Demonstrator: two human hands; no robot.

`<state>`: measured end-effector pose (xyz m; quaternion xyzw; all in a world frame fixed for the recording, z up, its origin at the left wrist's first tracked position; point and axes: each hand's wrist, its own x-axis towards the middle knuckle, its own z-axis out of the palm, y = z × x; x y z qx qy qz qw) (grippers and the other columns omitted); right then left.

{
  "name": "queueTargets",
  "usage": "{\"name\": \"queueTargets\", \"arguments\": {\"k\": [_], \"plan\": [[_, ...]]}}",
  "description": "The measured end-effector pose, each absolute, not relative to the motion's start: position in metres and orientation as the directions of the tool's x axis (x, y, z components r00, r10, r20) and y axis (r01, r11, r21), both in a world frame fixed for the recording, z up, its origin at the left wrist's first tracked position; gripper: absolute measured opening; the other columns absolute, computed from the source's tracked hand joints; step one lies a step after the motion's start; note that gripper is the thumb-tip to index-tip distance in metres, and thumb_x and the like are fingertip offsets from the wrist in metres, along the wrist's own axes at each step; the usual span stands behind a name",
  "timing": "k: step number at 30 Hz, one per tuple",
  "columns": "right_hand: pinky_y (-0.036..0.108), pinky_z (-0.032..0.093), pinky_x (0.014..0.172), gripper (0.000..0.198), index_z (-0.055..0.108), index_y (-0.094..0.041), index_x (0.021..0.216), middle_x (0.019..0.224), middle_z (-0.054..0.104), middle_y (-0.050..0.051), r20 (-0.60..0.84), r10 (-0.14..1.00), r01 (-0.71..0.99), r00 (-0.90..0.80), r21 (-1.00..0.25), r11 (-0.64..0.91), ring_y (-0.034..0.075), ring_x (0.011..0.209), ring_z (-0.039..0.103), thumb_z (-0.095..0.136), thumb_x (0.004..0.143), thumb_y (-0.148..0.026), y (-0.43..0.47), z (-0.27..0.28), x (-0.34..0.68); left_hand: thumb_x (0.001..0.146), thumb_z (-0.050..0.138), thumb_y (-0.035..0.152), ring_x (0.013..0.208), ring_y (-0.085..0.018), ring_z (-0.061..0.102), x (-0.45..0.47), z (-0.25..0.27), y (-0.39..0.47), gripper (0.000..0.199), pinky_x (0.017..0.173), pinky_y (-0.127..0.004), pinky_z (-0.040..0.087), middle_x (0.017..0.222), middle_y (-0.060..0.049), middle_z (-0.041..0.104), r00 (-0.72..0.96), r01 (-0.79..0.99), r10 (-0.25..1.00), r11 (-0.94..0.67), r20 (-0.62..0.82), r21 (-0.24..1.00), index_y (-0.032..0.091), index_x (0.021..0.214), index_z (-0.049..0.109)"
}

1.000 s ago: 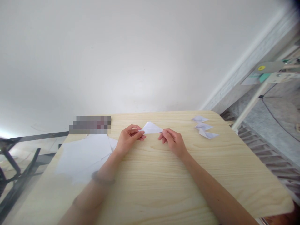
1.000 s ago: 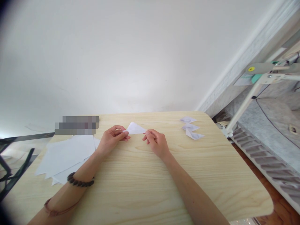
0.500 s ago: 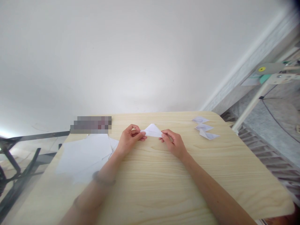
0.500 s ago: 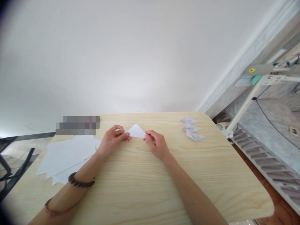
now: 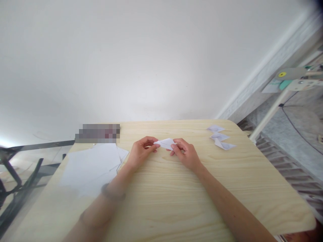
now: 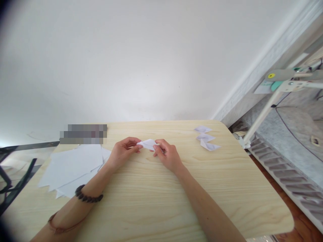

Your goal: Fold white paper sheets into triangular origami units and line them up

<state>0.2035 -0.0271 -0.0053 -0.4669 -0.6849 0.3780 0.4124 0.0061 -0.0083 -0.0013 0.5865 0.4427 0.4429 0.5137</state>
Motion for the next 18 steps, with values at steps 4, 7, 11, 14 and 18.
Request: {"name": "queueTargets", "arguments": {"k": [4, 7, 11, 14, 18], "plan": [[0.023, 0.05, 0.061, 0.02, 0.049, -0.019, 0.099, 0.08, 0.068, 0.005, 0.265, 0.946, 0.385, -0.188, -0.866, 0.319, 0.014, 0.064, 0.065, 0.044, 0.085, -0.033, -0.027, -0.008, 0.203, 0.072, 0.061, 0.035, 0.082, -0.019, 0.06, 0.004, 0.0, -0.009, 0.029, 0.067, -0.029, 0.05, 0.098, -0.008, 0.064, 0.181, 0.189, 0.978, -0.139, 0.105, 0.972, 0.015, 0.092, 0.063], [0.022, 0.049, 0.059, 0.018, 0.051, -0.02, 0.097, 0.078, 0.068, 0.003, 0.32, 0.931, 0.437, -0.176, -0.822, 0.365, 0.015, 0.066, 0.066, 0.044, 0.085, -0.032, -0.026, -0.009, 0.203, 0.074, 0.059, 0.036, 0.094, -0.021, 0.058, 0.004, 0.005, -0.01, 0.026, 0.07, -0.028, 0.05, 0.103, -0.008, 0.063, 0.194, 0.261, 0.97, -0.193, 0.145, 0.946, 0.016, 0.089, 0.064], [0.02, 0.049, 0.059, 0.017, 0.052, -0.021, 0.096, 0.084, 0.067, 0.003, 0.353, 0.91, 0.48, -0.217, -0.774, 0.414, 0.014, 0.07, 0.066, 0.042, 0.086, -0.03, -0.027, -0.008, 0.204, 0.074, 0.057, 0.038, 0.088, -0.019, 0.06, 0.005, 0.01, -0.012, 0.024, 0.069, -0.026, 0.049, 0.103, -0.007, 0.064, 0.251, 0.316, 0.961, -0.198, 0.12, 0.928, 0.016, 0.084, 0.064], [0.021, 0.048, 0.063, 0.018, 0.054, -0.022, 0.097, 0.083, 0.067, 0.002, 0.369, 0.896, 0.526, -0.246, -0.725, 0.444, 0.015, 0.073, 0.065, 0.042, 0.086, -0.029, -0.027, -0.007, 0.205, 0.073, 0.058, 0.038, 0.078, -0.017, 0.062, 0.006, 0.011, -0.013, 0.024, 0.069, -0.026, 0.049, 0.103, -0.006, 0.065, 0.265, 0.336, 0.959, -0.191, 0.102, 0.922, 0.016, 0.08, 0.064], [0.023, 0.048, 0.066, 0.019, 0.054, -0.021, 0.097, 0.085, 0.068, 0.003, 0.361, 0.892, 0.547, -0.274, -0.704, 0.453, 0.015, 0.073, 0.065, 0.042, 0.086, -0.03, -0.026, -0.007, 0.206, 0.074, 0.056, 0.039, 0.07, -0.017, 0.061, 0.004, 0.009, -0.012, 0.027, 0.064, -0.025, 0.047, 0.084, -0.005, 0.069, 0.26, 0.421, 0.964, -0.158, 0.048, 0.893, 0.016, 0.082, 0.067]]}}
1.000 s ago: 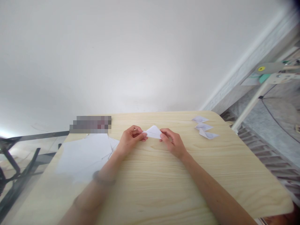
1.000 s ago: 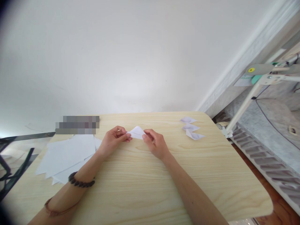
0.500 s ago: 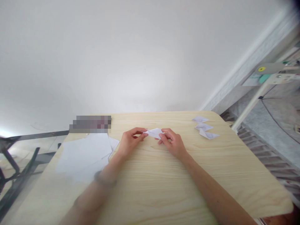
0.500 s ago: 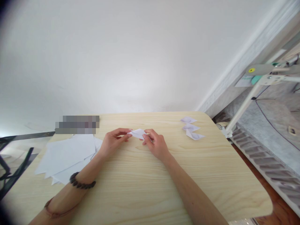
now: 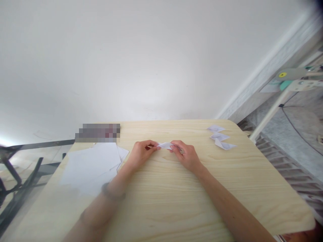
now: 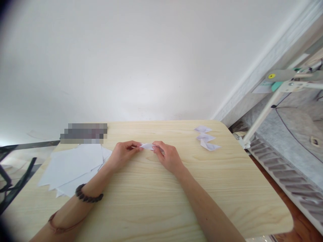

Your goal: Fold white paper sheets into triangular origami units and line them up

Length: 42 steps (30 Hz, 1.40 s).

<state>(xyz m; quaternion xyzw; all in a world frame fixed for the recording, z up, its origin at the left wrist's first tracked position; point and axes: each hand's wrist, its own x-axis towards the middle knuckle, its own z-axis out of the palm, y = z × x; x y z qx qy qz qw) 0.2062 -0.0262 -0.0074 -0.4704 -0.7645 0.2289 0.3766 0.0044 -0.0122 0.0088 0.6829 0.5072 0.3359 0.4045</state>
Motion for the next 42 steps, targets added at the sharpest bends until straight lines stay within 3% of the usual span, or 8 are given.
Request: {"name": "queueTargets", "arguments": {"k": [3, 14, 19, 25, 32, 42], "plan": [[0.023, 0.048, 0.065, 0.019, 0.054, -0.021, 0.097, 0.085, 0.067, 0.003, 0.338, 0.903, 0.531, -0.267, -0.73, 0.43, 0.015, 0.073, 0.065, 0.041, 0.087, -0.03, -0.0255, -0.008, 0.2058, 0.074, 0.056, 0.04, 0.068, -0.017, 0.06, 0.0028, 0.0076, -0.0115, 0.03, 0.059, -0.024, 0.044, 0.075, -0.004, 0.069, 0.263, 0.454, 0.965, -0.139, 0.016, 0.88, 0.015, 0.084, 0.067], [0.024, 0.049, 0.062, 0.019, 0.054, -0.021, 0.096, 0.079, 0.067, 0.003, 0.267, 0.937, 0.443, -0.225, -0.828, 0.343, 0.016, 0.069, 0.065, 0.045, 0.084, -0.033, -0.0258, -0.0093, 0.2043, 0.072, 0.058, 0.039, 0.069, -0.017, 0.059, 0.0029, 0.0033, -0.0101, 0.027, 0.059, -0.023, 0.043, 0.075, -0.004, 0.068, 0.265, 0.371, 0.964, -0.117, 0.016, 0.921, 0.015, 0.081, 0.066], [0.027, 0.05, 0.07, 0.028, 0.053, -0.018, 0.103, 0.08, 0.068, 0.005, 0.22, 0.95, 0.324, -0.222, -0.902, 0.285, 0.016, 0.074, 0.066, 0.04, 0.087, -0.037, -0.0247, -0.0036, 0.2059, 0.07, 0.061, 0.039, 0.06, -0.013, 0.056, 0.0014, 0.0025, -0.0084, 0.025, 0.054, -0.022, 0.042, 0.066, -0.002, 0.065, 0.221, 0.314, 0.975, -0.084, 0.013, 0.946, 0.014, 0.077, 0.064], [0.029, 0.05, 0.071, 0.029, 0.058, -0.016, 0.097, 0.08, 0.07, 0.006, 0.18, 0.965, 0.33, -0.19, -0.914, 0.235, 0.016, 0.072, 0.066, 0.043, 0.085, -0.038, -0.0217, -0.0048, 0.2059, 0.066, 0.067, 0.036, 0.06, -0.014, 0.06, -0.0004, 0.0043, -0.0063, 0.043, 0.059, -0.026, 0.049, 0.066, -0.002, 0.067, 0.159, 0.114, 0.987, 0.004, -0.022, 0.993, 0.017, 0.102, 0.052], [0.029, 0.052, 0.068, 0.029, 0.058, -0.016, 0.095, 0.08, 0.07, 0.007, 0.15, 0.976, 0.312, -0.157, -0.93, 0.194, 0.016, 0.069, 0.066, 0.044, 0.084, -0.039, -0.0219, -0.0075, 0.2055, 0.066, 0.067, 0.038, 0.062, -0.016, 0.063, 0.003, 0.0065, -0.0086, 0.027, 0.059, -0.026, 0.05, 0.064, -0.003, 0.067, 0.11, 0.097, 0.993, 0.03, -0.041, 0.995, 0.015, 0.073, 0.053], [0.027, 0.052, 0.062, 0.027, 0.057, -0.015, 0.092, 0.075, 0.069, 0.007, 0.19, 0.974, 0.314, -0.119, -0.924, 0.219, 0.014, 0.062, 0.064, 0.044, 0.084, -0.038, -0.0214, -0.0079, 0.2074, 0.07, 0.061, 0.043, 0.067, -0.016, 0.062, -0.0011, 0.0072, -0.0049, 0.032, 0.07, -0.029, 0.05, 0.071, -0.005, 0.067, 0.169, 0.127, 0.984, 0.035, -0.057, 0.991, 0.012, 0.079, 0.062]]}}
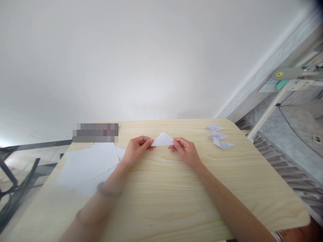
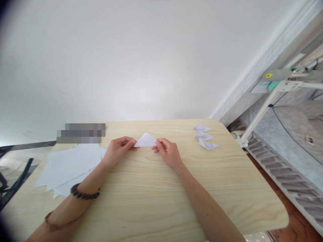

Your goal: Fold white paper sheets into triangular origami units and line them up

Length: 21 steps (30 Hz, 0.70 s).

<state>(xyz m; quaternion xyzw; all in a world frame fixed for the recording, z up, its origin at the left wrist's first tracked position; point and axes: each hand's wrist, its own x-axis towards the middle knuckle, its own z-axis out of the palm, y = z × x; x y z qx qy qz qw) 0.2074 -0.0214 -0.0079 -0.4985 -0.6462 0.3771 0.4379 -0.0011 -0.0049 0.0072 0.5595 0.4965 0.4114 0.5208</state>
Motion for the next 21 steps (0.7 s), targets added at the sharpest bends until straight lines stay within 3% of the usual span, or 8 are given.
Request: {"name": "queueTargets", "arguments": {"k": [5, 9, 13, 18, 21], "plan": [[0.026, 0.051, 0.061, 0.026, 0.057, -0.016, 0.093, 0.074, 0.069, 0.006, 0.21, 0.968, 0.362, -0.137, -0.899, 0.246, 0.014, 0.062, 0.063, 0.043, 0.084, -0.036, -0.0223, -0.0084, 0.2075, 0.066, 0.066, 0.038, 0.064, -0.015, 0.062, -0.0025, 0.0082, -0.0048, 0.03, 0.064, -0.029, 0.05, 0.075, -0.004, 0.066, 0.246, 0.06, 0.966, 0.068, -0.08, 0.996, 0.013, 0.081, 0.06], [0.025, 0.052, 0.06, 0.026, 0.058, -0.017, 0.093, 0.075, 0.068, 0.006, 0.228, 0.964, 0.394, -0.139, -0.88, 0.265, 0.014, 0.063, 0.064, 0.043, 0.084, -0.036, -0.0233, -0.0084, 0.2063, 0.069, 0.063, 0.036, 0.065, -0.014, 0.059, -0.0038, 0.0083, -0.0057, 0.031, 0.065, -0.027, 0.048, 0.077, -0.005, 0.066, 0.322, 0.178, 0.944, 0.009, -0.067, 0.984, 0.014, 0.091, 0.063], [0.026, 0.052, 0.061, 0.025, 0.058, -0.018, 0.094, 0.077, 0.069, 0.005, 0.236, 0.958, 0.411, -0.164, -0.866, 0.283, 0.015, 0.065, 0.065, 0.043, 0.085, -0.035, -0.0244, -0.0072, 0.2054, 0.068, 0.062, 0.039, 0.067, -0.016, 0.06, -0.0045, 0.0056, -0.0039, 0.029, 0.066, -0.028, 0.048, 0.079, -0.005, 0.067, 0.233, 0.335, 0.972, -0.063, -0.018, 0.94, 0.015, 0.085, 0.066], [0.026, 0.052, 0.065, 0.025, 0.058, -0.018, 0.095, 0.077, 0.069, 0.005, 0.234, 0.954, 0.407, -0.186, -0.866, 0.291, 0.014, 0.066, 0.065, 0.042, 0.085, -0.034, -0.0239, -0.006, 0.2068, 0.068, 0.061, 0.035, 0.077, -0.019, 0.06, -0.0056, 0.0042, -0.0037, 0.028, 0.072, -0.03, 0.048, 0.085, -0.006, 0.067, 0.286, 0.33, 0.958, -0.071, -0.028, 0.941, 0.015, 0.088, 0.066], [0.027, 0.052, 0.065, 0.024, 0.058, -0.018, 0.094, 0.076, 0.069, 0.004, 0.232, 0.957, 0.403, -0.175, -0.87, 0.285, 0.014, 0.065, 0.065, 0.043, 0.085, -0.034, -0.0232, -0.0063, 0.2071, 0.067, 0.062, 0.033, 0.074, -0.019, 0.06, -0.0061, 0.0055, -0.0051, 0.029, 0.068, -0.029, 0.048, 0.082, -0.006, 0.067, 0.345, 0.323, 0.935, -0.041, -0.078, 0.945, 0.015, 0.088, 0.067]]}}
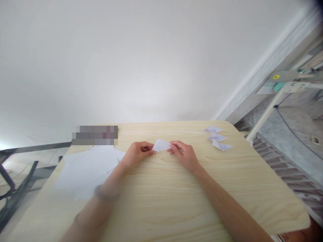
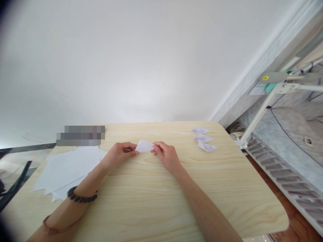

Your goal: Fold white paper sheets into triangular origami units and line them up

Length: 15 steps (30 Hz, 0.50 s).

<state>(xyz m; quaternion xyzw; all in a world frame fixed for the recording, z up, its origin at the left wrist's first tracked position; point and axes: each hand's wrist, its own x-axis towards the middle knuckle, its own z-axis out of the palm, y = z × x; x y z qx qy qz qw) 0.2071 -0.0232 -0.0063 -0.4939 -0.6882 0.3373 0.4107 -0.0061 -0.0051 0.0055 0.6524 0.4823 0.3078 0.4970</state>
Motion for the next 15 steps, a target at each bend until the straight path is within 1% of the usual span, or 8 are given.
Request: {"name": "queueTargets", "arguments": {"k": [3, 6, 9, 13, 15], "plan": [[0.026, 0.052, 0.065, 0.024, 0.059, -0.019, 0.091, 0.075, 0.069, 0.004, 0.252, 0.954, 0.405, -0.163, -0.865, 0.297, 0.015, 0.066, 0.065, 0.043, 0.085, -0.035, -0.0227, -0.0066, 0.2067, 0.067, 0.061, 0.035, 0.065, -0.017, 0.059, -0.0054, 0.007, -0.0049, 0.028, 0.058, -0.025, 0.046, 0.075, -0.005, 0.066, 0.332, 0.335, 0.938, -0.019, -0.099, 0.942, 0.014, 0.085, 0.068], [0.026, 0.052, 0.066, 0.024, 0.059, -0.019, 0.091, 0.074, 0.068, 0.004, 0.27, 0.95, 0.41, -0.156, -0.857, 0.311, 0.015, 0.07, 0.066, 0.042, 0.085, -0.034, -0.0217, -0.0073, 0.2062, 0.066, 0.062, 0.035, 0.058, -0.014, 0.056, -0.0038, 0.008, -0.0032, 0.027, 0.053, -0.023, 0.044, 0.069, -0.004, 0.065, 0.317, 0.318, 0.944, -0.014, -0.093, 0.948, 0.014, 0.081, 0.068], [0.025, 0.052, 0.064, 0.024, 0.059, -0.018, 0.092, 0.073, 0.068, 0.004, 0.26, 0.954, 0.414, -0.148, -0.86, 0.298, 0.014, 0.068, 0.065, 0.042, 0.085, -0.034, -0.0197, -0.0083, 0.2066, 0.066, 0.063, 0.035, 0.056, -0.013, 0.055, -0.0027, 0.0089, -0.0027, 0.027, 0.053, -0.023, 0.043, 0.063, -0.003, 0.063, 0.331, 0.301, 0.937, 0.008, -0.112, 0.953, 0.013, 0.079, 0.069], [0.026, 0.052, 0.065, 0.025, 0.059, -0.018, 0.091, 0.074, 0.068, 0.004, 0.245, 0.957, 0.391, -0.152, -0.875, 0.286, 0.014, 0.066, 0.065, 0.042, 0.085, -0.035, -0.018, -0.0086, 0.2078, 0.066, 0.063, 0.037, 0.062, -0.015, 0.058, -0.0026, 0.0098, -0.0043, 0.028, 0.058, -0.025, 0.045, 0.069, -0.004, 0.066, 0.334, 0.293, 0.938, -0.011, -0.092, 0.956, 0.015, 0.081, 0.069], [0.027, 0.052, 0.066, 0.025, 0.059, -0.018, 0.091, 0.075, 0.068, 0.005, 0.249, 0.957, 0.372, -0.15, -0.883, 0.288, 0.015, 0.067, 0.065, 0.043, 0.084, -0.035, -0.0183, -0.0081, 0.2078, 0.067, 0.061, 0.038, 0.062, -0.015, 0.058, -0.0031, 0.0093, -0.0047, 0.029, 0.06, -0.025, 0.045, 0.069, -0.004, 0.066, 0.341, 0.293, 0.936, -0.02, -0.084, 0.956, 0.014, 0.082, 0.068]]}}
